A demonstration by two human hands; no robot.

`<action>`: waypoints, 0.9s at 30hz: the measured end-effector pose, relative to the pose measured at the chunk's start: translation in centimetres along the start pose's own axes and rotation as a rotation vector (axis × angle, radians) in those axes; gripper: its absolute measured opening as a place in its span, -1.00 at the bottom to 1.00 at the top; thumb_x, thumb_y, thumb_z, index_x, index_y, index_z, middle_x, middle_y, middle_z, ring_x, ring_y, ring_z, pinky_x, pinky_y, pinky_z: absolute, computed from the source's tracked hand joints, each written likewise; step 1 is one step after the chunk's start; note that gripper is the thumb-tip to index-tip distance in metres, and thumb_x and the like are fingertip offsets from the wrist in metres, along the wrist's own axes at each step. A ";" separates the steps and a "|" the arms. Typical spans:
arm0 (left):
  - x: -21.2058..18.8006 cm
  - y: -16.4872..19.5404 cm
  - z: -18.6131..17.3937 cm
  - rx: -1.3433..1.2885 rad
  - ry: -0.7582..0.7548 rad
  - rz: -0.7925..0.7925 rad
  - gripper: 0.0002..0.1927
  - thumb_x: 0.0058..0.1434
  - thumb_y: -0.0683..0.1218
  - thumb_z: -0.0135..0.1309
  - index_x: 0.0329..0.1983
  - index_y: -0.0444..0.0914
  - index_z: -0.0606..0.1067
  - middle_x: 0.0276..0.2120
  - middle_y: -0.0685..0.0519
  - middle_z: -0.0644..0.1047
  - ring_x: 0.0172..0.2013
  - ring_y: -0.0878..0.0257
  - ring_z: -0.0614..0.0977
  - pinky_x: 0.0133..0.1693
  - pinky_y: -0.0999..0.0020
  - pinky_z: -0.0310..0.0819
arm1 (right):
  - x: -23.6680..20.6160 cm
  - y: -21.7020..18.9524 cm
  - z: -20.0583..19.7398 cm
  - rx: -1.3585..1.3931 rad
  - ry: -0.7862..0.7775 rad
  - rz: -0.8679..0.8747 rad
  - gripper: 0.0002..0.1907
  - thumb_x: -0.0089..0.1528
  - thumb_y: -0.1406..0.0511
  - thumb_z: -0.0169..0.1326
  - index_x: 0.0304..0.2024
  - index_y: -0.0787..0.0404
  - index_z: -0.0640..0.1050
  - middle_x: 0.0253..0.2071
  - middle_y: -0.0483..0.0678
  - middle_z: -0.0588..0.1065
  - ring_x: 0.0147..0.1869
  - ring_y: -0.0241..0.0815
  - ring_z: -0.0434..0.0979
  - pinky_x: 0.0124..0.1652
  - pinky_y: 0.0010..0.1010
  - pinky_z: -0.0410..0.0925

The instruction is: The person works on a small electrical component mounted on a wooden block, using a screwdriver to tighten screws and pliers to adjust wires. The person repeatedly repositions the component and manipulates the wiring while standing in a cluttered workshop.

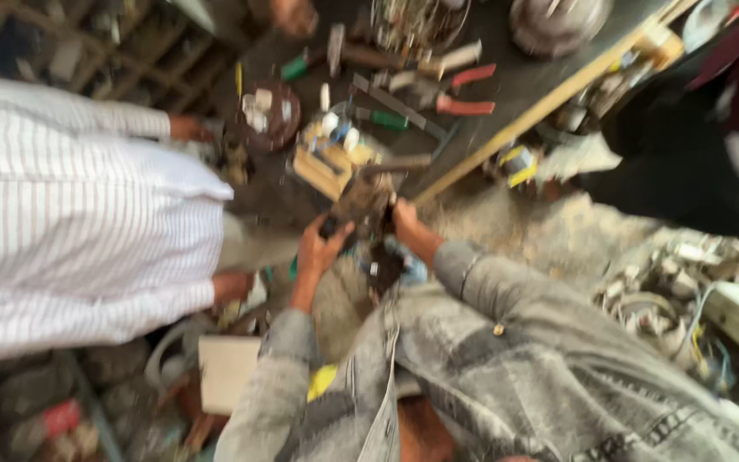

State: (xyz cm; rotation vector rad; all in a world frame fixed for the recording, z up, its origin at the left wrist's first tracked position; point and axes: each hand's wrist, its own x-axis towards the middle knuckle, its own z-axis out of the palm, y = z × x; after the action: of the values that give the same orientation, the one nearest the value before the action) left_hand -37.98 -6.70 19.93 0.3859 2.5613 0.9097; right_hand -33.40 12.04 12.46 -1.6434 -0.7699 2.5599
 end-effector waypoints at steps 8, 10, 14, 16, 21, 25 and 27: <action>-1.6 -1.0 0.5 -0.200 -0.005 0.018 -0.30 0.16 0.19 0.35 0.21 -0.34 0.52 -0.02 -0.11 0.68 -0.05 0.18 0.70 0.02 0.30 0.57 | -0.2 0.5 -0.4 0.029 -0.134 0.155 -0.67 0.30 0.05 -0.06 -0.41 0.11 0.45 -0.52 -0.04 0.37 -0.51 -0.04 0.35 -0.53 -0.15 0.24; -1.5 -0.6 0.3 -0.130 0.020 0.094 -0.24 0.17 0.20 0.39 0.24 -0.39 0.47 0.01 -0.16 0.65 -0.01 0.18 0.70 0.01 0.30 0.56 | -0.2 0.2 -0.3 -0.063 -0.090 0.238 -0.68 0.25 0.04 -0.11 -0.47 0.03 0.46 -0.57 -0.10 0.39 -0.55 -0.09 0.34 -0.55 -0.20 0.20; -1.2 0.5 -0.2 -0.192 0.002 0.051 -0.22 0.14 0.22 0.36 0.25 -0.39 0.47 -0.01 -0.16 0.67 -0.03 0.19 0.71 0.00 0.30 0.58 | -0.3 -0.1 0.1 -0.106 -0.028 0.056 -0.66 0.24 0.03 -0.11 -0.50 0.03 0.47 -0.60 -0.12 0.40 -0.57 -0.12 0.34 -0.56 -0.19 0.18; -1.3 0.7 -0.2 -0.212 -0.026 0.074 -0.23 0.19 0.23 0.35 0.26 -0.39 0.47 0.03 -0.17 0.66 0.01 0.17 0.71 0.05 0.30 0.57 | 0.0 0.2 0.0 -0.099 -0.023 0.076 -0.66 0.26 0.04 -0.06 -0.51 0.06 0.44 -0.60 -0.12 0.37 -0.58 -0.13 0.32 -0.56 -0.19 0.16; -1.5 0.3 0.7 -0.118 0.010 0.075 -0.20 0.16 0.28 0.34 0.26 -0.35 0.48 0.05 -0.16 0.65 0.05 0.10 0.70 0.06 0.26 0.56 | 0.7 1.1 -0.5 0.023 -0.091 0.211 -0.66 0.29 0.04 -0.04 -0.52 0.01 0.41 -0.62 -0.21 0.28 -0.58 -0.20 0.29 -0.54 -0.23 0.17; -1.9 0.6 1.1 -0.012 0.042 0.117 -0.18 0.20 0.30 0.38 0.29 -0.36 0.48 0.13 -0.22 0.59 0.14 0.00 0.62 0.14 0.16 0.48 | 0.6 0.9 -1.2 0.045 -0.103 0.177 -0.62 0.27 0.01 -0.06 -0.57 0.00 0.37 -0.67 -0.18 0.30 -0.64 -0.16 0.25 -0.57 -0.25 0.15; -2.1 1.2 1.2 -0.147 0.019 0.090 -0.17 0.16 0.33 0.34 0.27 -0.34 0.48 0.10 -0.16 0.63 0.12 0.05 0.67 0.13 0.20 0.53 | 0.5 0.6 -1.5 -0.039 -0.063 0.203 -0.61 0.27 -0.01 -0.08 -0.58 -0.03 0.37 -0.68 -0.22 0.30 -0.65 -0.22 0.25 -0.60 -0.31 0.10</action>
State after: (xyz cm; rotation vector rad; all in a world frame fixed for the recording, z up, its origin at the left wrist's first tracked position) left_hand -35.40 -5.97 20.48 0.4545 2.4922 1.1311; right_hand -32.19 12.25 11.26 -1.7443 -0.6947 2.7616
